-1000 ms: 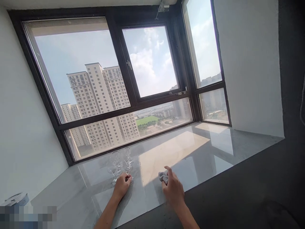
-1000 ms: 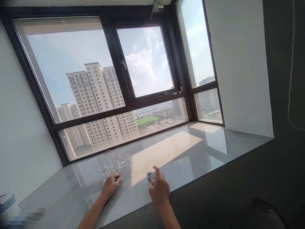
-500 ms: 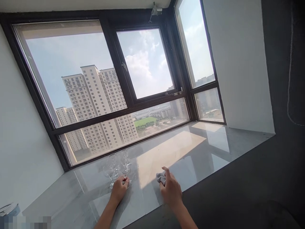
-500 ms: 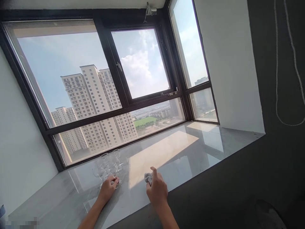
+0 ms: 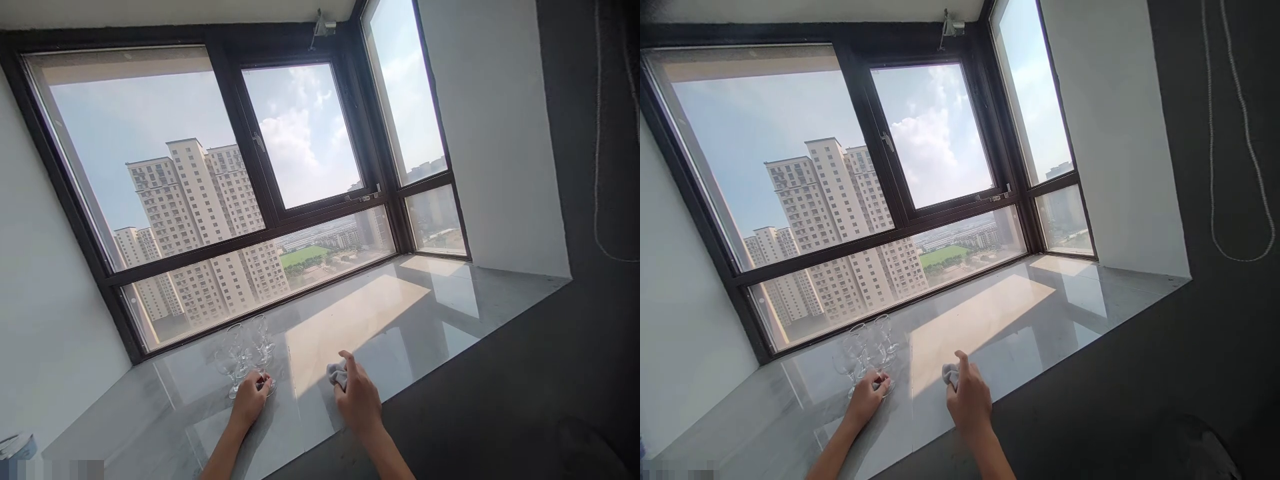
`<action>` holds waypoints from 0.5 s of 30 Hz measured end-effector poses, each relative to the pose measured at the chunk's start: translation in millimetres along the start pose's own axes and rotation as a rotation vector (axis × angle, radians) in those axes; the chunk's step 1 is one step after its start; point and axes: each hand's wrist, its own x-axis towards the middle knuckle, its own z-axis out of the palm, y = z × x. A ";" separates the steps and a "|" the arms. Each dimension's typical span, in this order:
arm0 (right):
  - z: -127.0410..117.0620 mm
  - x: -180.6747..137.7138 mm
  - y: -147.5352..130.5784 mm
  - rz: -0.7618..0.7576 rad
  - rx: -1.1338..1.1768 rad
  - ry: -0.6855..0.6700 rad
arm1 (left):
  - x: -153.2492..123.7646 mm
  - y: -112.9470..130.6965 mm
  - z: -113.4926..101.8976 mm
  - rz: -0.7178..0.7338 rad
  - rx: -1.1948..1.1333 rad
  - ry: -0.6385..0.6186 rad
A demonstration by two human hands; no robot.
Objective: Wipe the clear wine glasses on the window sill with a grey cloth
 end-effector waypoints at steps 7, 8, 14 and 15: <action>3.4 0.6 2.3 -0.009 -0.001 0.014 | -0.6 0.6 -1.0 0.010 0.013 0.033; 3.6 0.8 2.2 -0.007 -0.003 0.013 | -0.5 0.4 -0.8 0.007 0.020 0.036; 1.3 1.0 0.5 -0.001 0.005 0.011 | 0.7 1.1 -1.5 -0.008 -0.025 0.046; 1.1 1.0 0.4 0.001 0.006 0.010 | 1.0 1.0 -1.4 -0.015 -0.048 0.053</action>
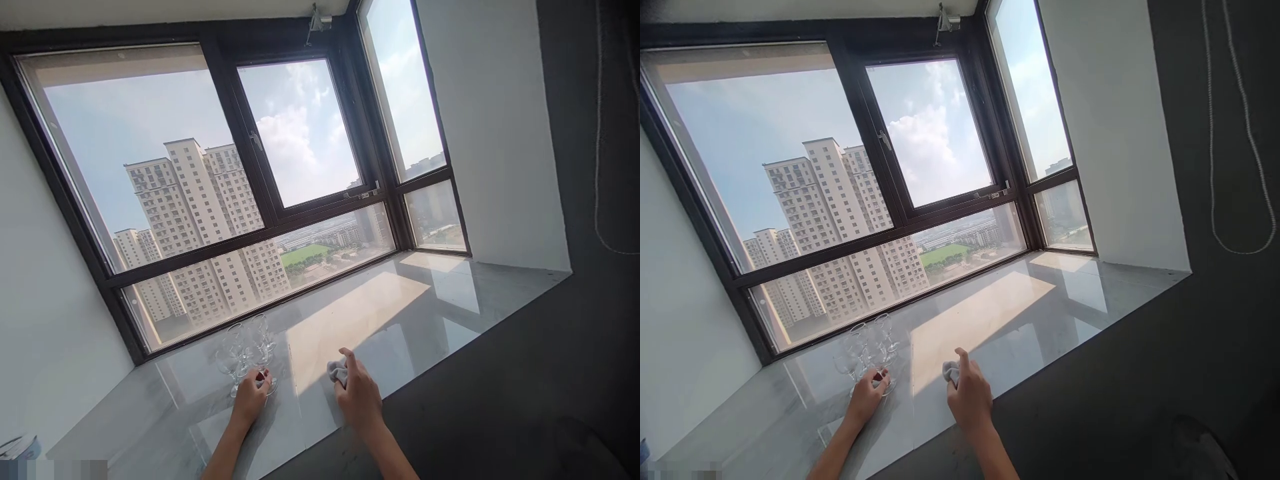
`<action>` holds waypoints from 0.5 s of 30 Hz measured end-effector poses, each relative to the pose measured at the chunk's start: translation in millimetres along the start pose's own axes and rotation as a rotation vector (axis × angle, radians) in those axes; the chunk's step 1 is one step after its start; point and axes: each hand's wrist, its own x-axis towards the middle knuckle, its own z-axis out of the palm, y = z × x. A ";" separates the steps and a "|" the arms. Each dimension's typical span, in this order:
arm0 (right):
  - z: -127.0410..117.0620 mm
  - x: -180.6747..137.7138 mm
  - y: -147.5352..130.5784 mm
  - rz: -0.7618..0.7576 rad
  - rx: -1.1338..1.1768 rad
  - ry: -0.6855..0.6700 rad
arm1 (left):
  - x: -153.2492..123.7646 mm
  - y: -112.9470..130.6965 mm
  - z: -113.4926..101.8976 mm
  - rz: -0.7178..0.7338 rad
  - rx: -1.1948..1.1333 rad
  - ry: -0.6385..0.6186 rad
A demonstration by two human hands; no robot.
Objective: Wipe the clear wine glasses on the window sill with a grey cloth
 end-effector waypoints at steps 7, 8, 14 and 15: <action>1.7 0.4 0.4 -0.006 -0.010 0.011 | 1.1 -5.8 4.2 0.015 0.066 -0.023; 1.4 0.4 0.1 -0.004 -0.008 0.003 | 1.1 -6.3 4.4 0.022 0.076 -0.029; -1.5 -0.7 -1.4 -0.010 -0.012 0.008 | 0.0 -4.0 0.8 0.010 0.059 -0.007; -1.8 -1.1 -1.4 -0.011 -0.012 0.011 | -0.3 -3.6 0.2 0.010 0.060 -0.004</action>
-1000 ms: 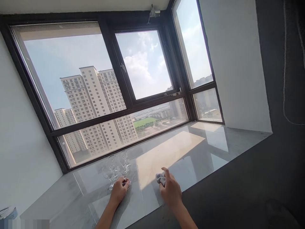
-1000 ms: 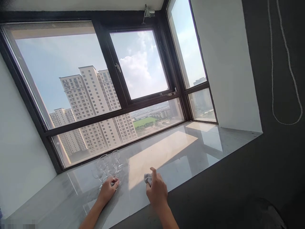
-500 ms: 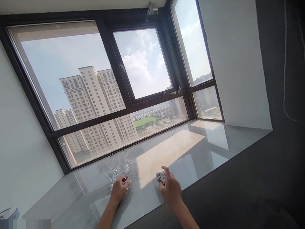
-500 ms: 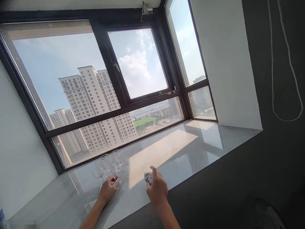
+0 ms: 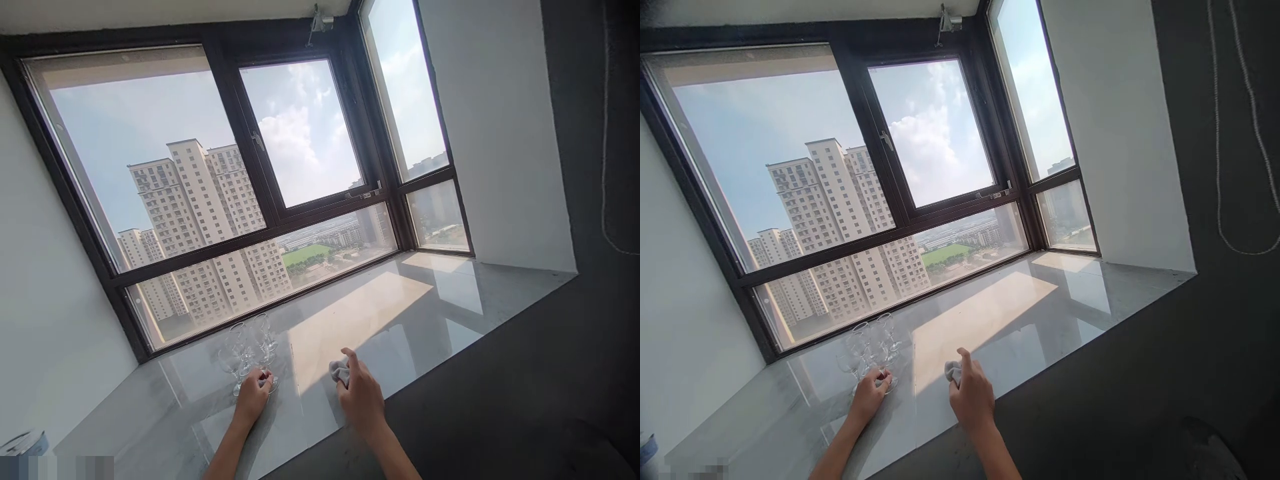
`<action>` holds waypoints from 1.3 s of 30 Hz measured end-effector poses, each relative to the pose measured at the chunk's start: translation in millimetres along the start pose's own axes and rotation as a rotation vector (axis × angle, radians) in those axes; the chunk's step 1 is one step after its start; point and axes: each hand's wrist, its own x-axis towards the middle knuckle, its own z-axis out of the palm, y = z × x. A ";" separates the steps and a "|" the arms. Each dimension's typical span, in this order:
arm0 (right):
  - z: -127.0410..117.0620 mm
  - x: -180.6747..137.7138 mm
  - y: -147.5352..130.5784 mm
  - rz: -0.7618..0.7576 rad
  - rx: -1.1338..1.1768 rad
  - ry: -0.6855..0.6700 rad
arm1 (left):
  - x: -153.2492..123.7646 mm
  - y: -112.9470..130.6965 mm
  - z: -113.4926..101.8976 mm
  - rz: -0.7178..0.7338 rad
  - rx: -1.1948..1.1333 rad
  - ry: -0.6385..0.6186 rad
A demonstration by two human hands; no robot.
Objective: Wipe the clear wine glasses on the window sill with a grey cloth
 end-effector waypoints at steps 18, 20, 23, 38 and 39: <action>-3.2 -1.5 -1.6 0.012 -0.005 -0.037 | 5.3 -13.9 4.3 -0.150 0.048 0.028; -3.0 -1.5 -1.0 0.013 -0.006 -0.046 | 4.4 -12.7 3.2 -0.152 0.073 0.043; -1.9 -1.1 0.4 0.010 -0.013 -0.040 | 1.5 -9.4 0.6 -0.140 0.156 0.129; 2.1 -2.0 5.2 -0.044 -0.026 0.002 | -7.2 12.2 -7.6 -0.201 0.225 0.105; 2.1 -1.8 5.2 -0.043 -0.028 0.005 | -8.5 14.6 -9.5 -0.223 0.235 0.111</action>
